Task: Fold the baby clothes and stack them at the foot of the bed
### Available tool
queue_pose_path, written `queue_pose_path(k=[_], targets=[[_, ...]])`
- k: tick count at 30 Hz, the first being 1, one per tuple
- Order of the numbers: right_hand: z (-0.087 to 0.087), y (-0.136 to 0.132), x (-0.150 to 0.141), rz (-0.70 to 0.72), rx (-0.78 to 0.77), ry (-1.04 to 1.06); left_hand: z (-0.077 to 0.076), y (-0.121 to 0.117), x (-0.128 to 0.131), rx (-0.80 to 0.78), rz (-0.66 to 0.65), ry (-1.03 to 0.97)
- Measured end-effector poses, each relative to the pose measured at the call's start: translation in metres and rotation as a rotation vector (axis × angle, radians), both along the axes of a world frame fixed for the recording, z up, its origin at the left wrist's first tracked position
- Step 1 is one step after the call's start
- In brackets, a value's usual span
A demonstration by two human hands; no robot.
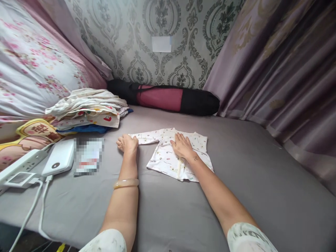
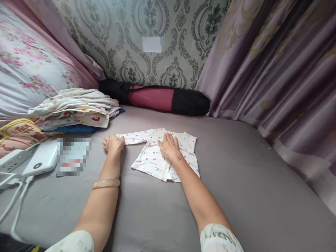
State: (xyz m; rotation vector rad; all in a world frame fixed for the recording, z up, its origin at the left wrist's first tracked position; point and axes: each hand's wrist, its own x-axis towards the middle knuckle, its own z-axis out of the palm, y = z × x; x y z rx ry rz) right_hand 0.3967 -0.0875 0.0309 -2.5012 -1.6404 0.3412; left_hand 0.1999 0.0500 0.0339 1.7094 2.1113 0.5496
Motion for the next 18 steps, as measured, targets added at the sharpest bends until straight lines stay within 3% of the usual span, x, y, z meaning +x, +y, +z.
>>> queue_pose_path(k=[7,12,15,18], targets=[[0.009,0.024,-0.004,0.124,0.215,-0.068,-0.01,0.012,-0.004,-0.002,0.009,-0.043],[0.006,0.042,-0.01,0.143,0.169,0.048,-0.013,0.019,-0.005,0.069,-0.029,-0.128],[0.008,0.046,-0.011,0.134,0.11,0.05,-0.008,0.025,-0.001,0.159,-0.001,-0.447],[0.012,0.05,-0.009,0.168,0.016,0.068,0.001,0.029,0.003,0.065,0.073,-1.001]])
